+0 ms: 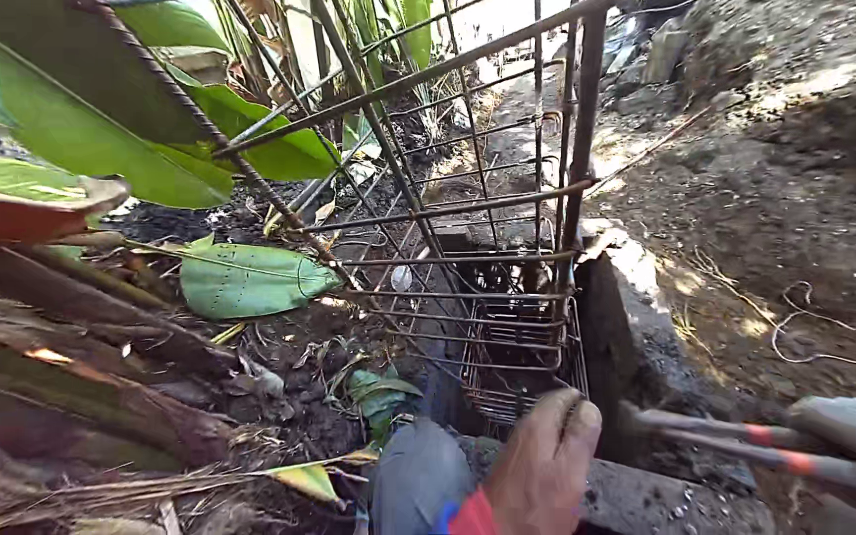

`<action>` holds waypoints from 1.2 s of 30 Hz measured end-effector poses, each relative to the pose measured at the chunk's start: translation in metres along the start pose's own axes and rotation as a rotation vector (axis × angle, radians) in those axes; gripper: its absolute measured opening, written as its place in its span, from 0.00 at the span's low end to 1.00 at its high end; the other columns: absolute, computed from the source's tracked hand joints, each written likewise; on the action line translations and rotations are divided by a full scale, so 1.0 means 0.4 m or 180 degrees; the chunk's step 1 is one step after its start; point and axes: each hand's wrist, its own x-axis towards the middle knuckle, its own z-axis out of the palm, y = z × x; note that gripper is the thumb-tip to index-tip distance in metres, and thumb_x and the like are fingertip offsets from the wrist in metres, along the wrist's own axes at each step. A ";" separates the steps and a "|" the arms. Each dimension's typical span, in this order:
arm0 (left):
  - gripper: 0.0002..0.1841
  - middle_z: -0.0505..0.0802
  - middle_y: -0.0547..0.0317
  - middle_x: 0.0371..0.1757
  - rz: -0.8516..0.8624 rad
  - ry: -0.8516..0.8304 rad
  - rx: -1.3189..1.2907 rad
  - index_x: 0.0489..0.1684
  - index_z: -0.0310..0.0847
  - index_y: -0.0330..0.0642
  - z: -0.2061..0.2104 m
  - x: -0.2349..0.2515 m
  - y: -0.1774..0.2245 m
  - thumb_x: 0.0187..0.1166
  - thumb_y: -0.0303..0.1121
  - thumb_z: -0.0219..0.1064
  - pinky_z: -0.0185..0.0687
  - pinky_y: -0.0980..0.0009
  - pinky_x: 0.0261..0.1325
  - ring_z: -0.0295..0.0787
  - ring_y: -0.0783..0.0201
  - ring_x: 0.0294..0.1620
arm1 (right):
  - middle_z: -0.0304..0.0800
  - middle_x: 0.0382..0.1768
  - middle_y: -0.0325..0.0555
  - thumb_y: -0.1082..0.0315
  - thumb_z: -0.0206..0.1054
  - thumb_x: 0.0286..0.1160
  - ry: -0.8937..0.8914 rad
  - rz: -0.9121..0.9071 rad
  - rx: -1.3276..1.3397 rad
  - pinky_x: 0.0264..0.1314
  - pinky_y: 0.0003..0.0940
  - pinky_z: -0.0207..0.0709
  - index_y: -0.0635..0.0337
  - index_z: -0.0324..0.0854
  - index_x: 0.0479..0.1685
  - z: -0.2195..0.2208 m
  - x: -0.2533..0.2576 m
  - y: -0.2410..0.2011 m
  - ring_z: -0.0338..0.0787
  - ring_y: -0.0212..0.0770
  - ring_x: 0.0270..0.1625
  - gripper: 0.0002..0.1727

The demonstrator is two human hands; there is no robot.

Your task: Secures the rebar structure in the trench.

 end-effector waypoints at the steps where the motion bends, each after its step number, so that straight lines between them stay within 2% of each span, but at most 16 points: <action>1: 0.30 0.85 0.46 0.75 -0.0077 0.0003 -0.1082 0.79 0.72 0.32 0.028 -0.044 0.003 0.95 0.49 0.42 0.77 0.57 0.81 0.83 0.59 0.76 | 0.90 0.39 0.66 0.47 0.58 0.88 0.0147 -0.0258 -0.0191 0.42 0.69 0.82 0.67 0.83 0.49 0.053 0.020 0.022 0.92 0.69 0.44 0.27; 3: 0.29 0.89 0.40 0.67 -0.0488 -0.0034 -0.2737 0.77 0.70 0.29 0.074 -0.101 -0.001 0.95 0.47 0.44 0.83 0.49 0.74 0.90 0.49 0.66 | 0.89 0.36 0.63 0.43 0.60 0.85 0.0381 -0.0573 -0.0539 0.36 0.68 0.82 0.62 0.83 0.46 0.121 0.051 0.012 0.92 0.69 0.40 0.27; 5: 0.23 0.93 0.33 0.56 -0.0782 0.0023 -0.3294 0.71 0.71 0.27 0.087 -0.123 -0.022 0.94 0.41 0.52 0.89 0.45 0.65 0.95 0.42 0.54 | 0.87 0.32 0.60 0.42 0.61 0.83 0.0535 -0.0755 -0.0851 0.33 0.65 0.81 0.60 0.83 0.42 0.149 0.076 -0.027 0.90 0.67 0.36 0.26; 10: 0.17 0.95 0.43 0.51 -0.0684 -0.0102 -0.2539 0.59 0.85 0.31 0.044 -0.144 -0.074 0.88 0.37 0.62 0.93 0.52 0.55 0.95 0.51 0.49 | 0.84 0.27 0.57 0.48 0.61 0.84 0.0632 -0.1156 -0.1192 0.30 0.62 0.81 0.59 0.82 0.38 0.151 0.088 -0.080 0.89 0.65 0.32 0.22; 13: 0.13 0.96 0.49 0.36 -0.0428 0.0015 -0.2077 0.46 0.92 0.33 0.030 -0.147 -0.070 0.84 0.35 0.68 0.88 0.66 0.38 0.92 0.63 0.32 | 0.85 0.29 0.61 0.58 0.58 0.87 0.0472 -0.1428 -0.1215 0.36 0.65 0.81 0.63 0.80 0.40 0.130 0.083 -0.114 0.89 0.68 0.34 0.16; 15: 0.12 0.97 0.50 0.35 -0.0461 0.0309 -0.2017 0.45 0.94 0.34 0.026 -0.154 -0.058 0.85 0.34 0.67 0.90 0.66 0.40 0.93 0.62 0.33 | 0.86 0.30 0.59 0.55 0.58 0.86 0.0642 -0.1623 -0.1249 0.46 0.66 0.83 0.61 0.81 0.41 0.143 0.095 -0.106 0.90 0.65 0.36 0.17; 18: 0.14 0.99 0.45 0.45 -0.0442 0.1179 -0.2313 0.52 0.91 0.29 0.024 -0.139 -0.065 0.87 0.31 0.62 0.92 0.56 0.62 0.98 0.53 0.48 | 0.92 0.37 0.46 0.41 0.55 0.84 0.0968 -0.1856 -0.1087 0.65 0.62 0.80 0.49 0.84 0.47 0.179 0.133 -0.063 0.93 0.55 0.49 0.23; 20: 0.15 0.98 0.41 0.46 -0.0242 0.1814 -0.2592 0.56 0.88 0.25 0.011 -0.126 -0.081 0.89 0.29 0.59 0.91 0.53 0.63 0.97 0.49 0.49 | 0.95 0.46 0.45 0.40 0.52 0.87 0.0513 -0.1493 -0.0724 0.63 0.60 0.82 0.46 0.87 0.56 0.185 0.133 -0.065 0.93 0.54 0.55 0.25; 23: 0.16 0.94 0.39 0.41 0.0187 0.2645 -0.2910 0.60 0.83 0.23 -0.039 -0.114 -0.083 0.92 0.29 0.54 0.92 0.50 0.58 0.96 0.48 0.43 | 0.91 0.35 0.51 0.39 0.49 0.88 -0.0567 -0.0622 -0.0553 0.39 0.66 0.82 0.43 0.82 0.59 0.187 0.142 -0.079 0.93 0.61 0.41 0.24; 25: 0.16 0.91 0.45 0.32 0.0399 0.2901 -0.2758 0.58 0.83 0.25 -0.085 -0.118 -0.072 0.92 0.29 0.53 0.95 0.51 0.48 0.94 0.52 0.34 | 0.91 0.35 0.56 0.40 0.51 0.87 -0.1212 -0.0353 -0.0638 0.40 0.70 0.81 0.45 0.83 0.57 0.201 0.157 -0.107 0.92 0.65 0.41 0.24; 28: 0.14 0.81 0.55 0.21 0.0585 0.2503 -0.1865 0.57 0.86 0.29 -0.160 -0.142 -0.031 0.90 0.29 0.56 0.80 0.67 0.16 0.75 0.63 0.14 | 0.92 0.37 0.61 0.48 0.60 0.83 -0.1765 -0.0248 -0.0950 0.42 0.74 0.80 0.54 0.87 0.45 0.263 0.179 -0.180 0.92 0.68 0.44 0.19; 30: 0.13 0.90 0.53 0.30 0.0512 0.1851 -0.1016 0.55 0.91 0.35 -0.200 -0.154 -0.020 0.88 0.30 0.61 0.72 0.71 0.12 0.72 0.64 0.12 | 0.92 0.48 0.69 0.59 0.64 0.82 -0.2177 -0.0140 -0.0966 0.52 0.77 0.79 0.64 0.90 0.48 0.303 0.174 -0.264 0.90 0.74 0.55 0.17; 32: 0.12 0.96 0.62 0.39 0.0343 0.1399 -0.0099 0.52 0.95 0.45 -0.214 -0.153 -0.034 0.87 0.36 0.65 0.79 0.71 0.19 0.82 0.68 0.20 | 0.90 0.56 0.71 0.66 0.66 0.80 -0.2502 -0.0189 -0.1007 0.60 0.75 0.78 0.69 0.89 0.53 0.364 0.166 -0.332 0.88 0.73 0.62 0.15; 33: 0.11 0.97 0.70 0.42 0.0195 0.1228 0.0391 0.51 0.95 0.52 -0.218 -0.155 -0.047 0.87 0.40 0.65 0.86 0.71 0.30 0.89 0.72 0.29 | 0.91 0.51 0.69 0.66 0.68 0.76 -0.2378 -0.0405 -0.0975 0.56 0.74 0.79 0.68 0.89 0.49 0.409 0.163 -0.336 0.90 0.72 0.57 0.13; 34: 0.12 0.97 0.76 0.43 0.0048 0.1070 0.0851 0.50 0.95 0.58 -0.223 -0.157 -0.058 0.86 0.45 0.64 0.91 0.69 0.41 0.93 0.76 0.37 | 0.92 0.46 0.69 0.65 0.70 0.73 -0.2086 -0.0708 -0.0796 0.50 0.74 0.80 0.67 0.90 0.45 0.426 0.159 -0.334 0.90 0.72 0.52 0.13; 36: 0.14 0.97 0.80 0.41 -0.0207 0.0785 0.1540 0.50 0.95 0.65 -0.233 -0.165 -0.078 0.86 0.51 0.61 0.91 0.63 0.47 0.93 0.78 0.41 | 0.93 0.41 0.61 0.54 0.69 0.77 -0.1064 -0.1395 -0.0142 0.46 0.74 0.81 0.57 0.89 0.49 0.388 0.141 -0.312 0.92 0.68 0.46 0.16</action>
